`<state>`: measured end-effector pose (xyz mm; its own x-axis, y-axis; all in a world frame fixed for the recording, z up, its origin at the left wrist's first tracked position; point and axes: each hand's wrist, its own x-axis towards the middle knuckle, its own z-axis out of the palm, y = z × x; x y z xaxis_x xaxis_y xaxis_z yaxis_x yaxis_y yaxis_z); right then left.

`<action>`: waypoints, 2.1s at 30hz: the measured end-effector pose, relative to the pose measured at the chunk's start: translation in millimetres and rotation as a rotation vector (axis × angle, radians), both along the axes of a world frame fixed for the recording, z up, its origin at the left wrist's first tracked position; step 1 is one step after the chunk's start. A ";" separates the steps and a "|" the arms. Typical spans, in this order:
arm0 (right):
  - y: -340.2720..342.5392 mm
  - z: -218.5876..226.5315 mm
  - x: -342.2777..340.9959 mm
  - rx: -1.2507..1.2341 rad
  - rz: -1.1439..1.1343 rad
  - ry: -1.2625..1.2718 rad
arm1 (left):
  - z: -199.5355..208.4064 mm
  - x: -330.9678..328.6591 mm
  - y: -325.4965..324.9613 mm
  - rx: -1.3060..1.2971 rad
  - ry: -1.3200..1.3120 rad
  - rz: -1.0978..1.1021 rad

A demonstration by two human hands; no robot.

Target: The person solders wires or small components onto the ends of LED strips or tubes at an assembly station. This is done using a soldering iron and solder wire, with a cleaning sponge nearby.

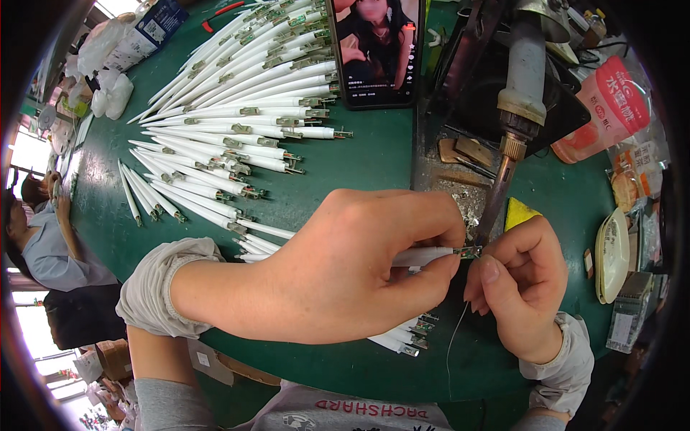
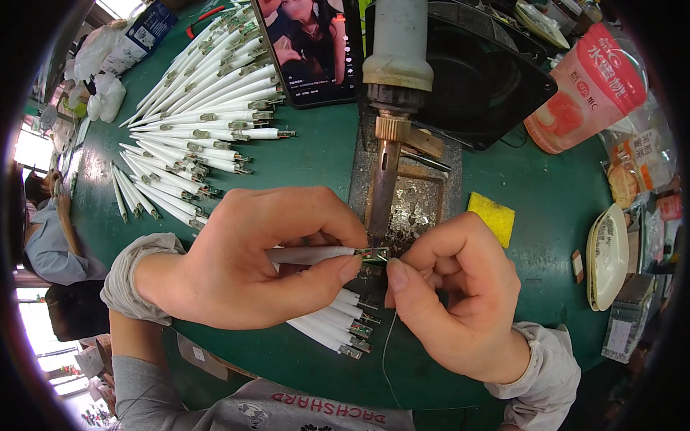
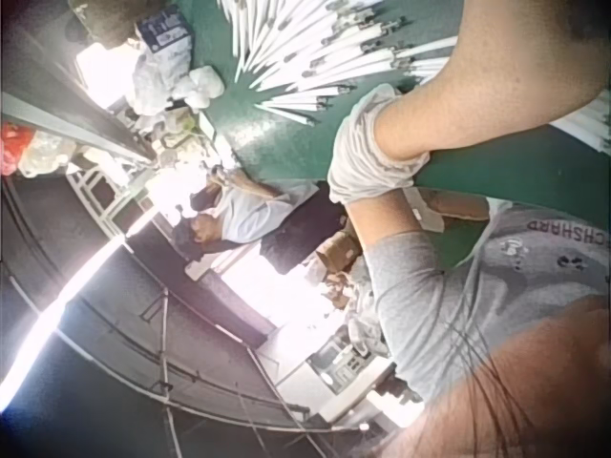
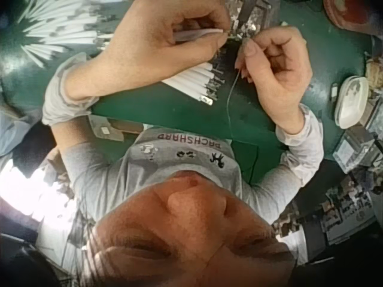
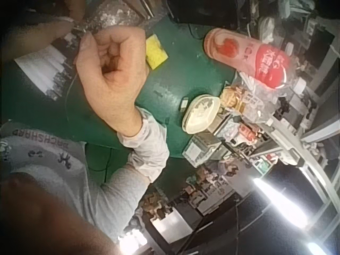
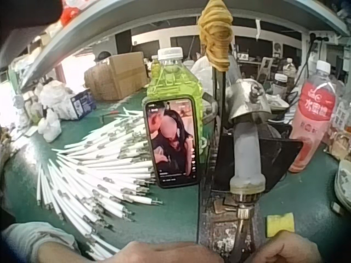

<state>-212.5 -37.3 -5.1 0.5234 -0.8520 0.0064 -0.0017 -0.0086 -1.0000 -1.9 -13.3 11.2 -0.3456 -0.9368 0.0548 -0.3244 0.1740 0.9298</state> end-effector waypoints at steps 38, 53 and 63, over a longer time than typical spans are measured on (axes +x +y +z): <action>-7.1 -14.6 -4.1 -0.060 0.081 -0.065 | -2.5 4.4 0.9 0.207 0.112 0.006; -6.9 -16.2 -4.8 -0.049 0.116 -0.083 | -6.1 2.3 2.9 -0.019 0.005 -0.006; -1.3 -8.3 -0.1 -0.017 0.056 -0.124 | -2.4 1.8 -2.4 0.287 0.211 -0.031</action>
<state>-212.6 -38.6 -13.3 0.5642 -0.8209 0.0883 0.1229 -0.0223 -0.9922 -0.1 -15.7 8.8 -0.3830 -0.9138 -0.1356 -0.1186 -0.0969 0.9882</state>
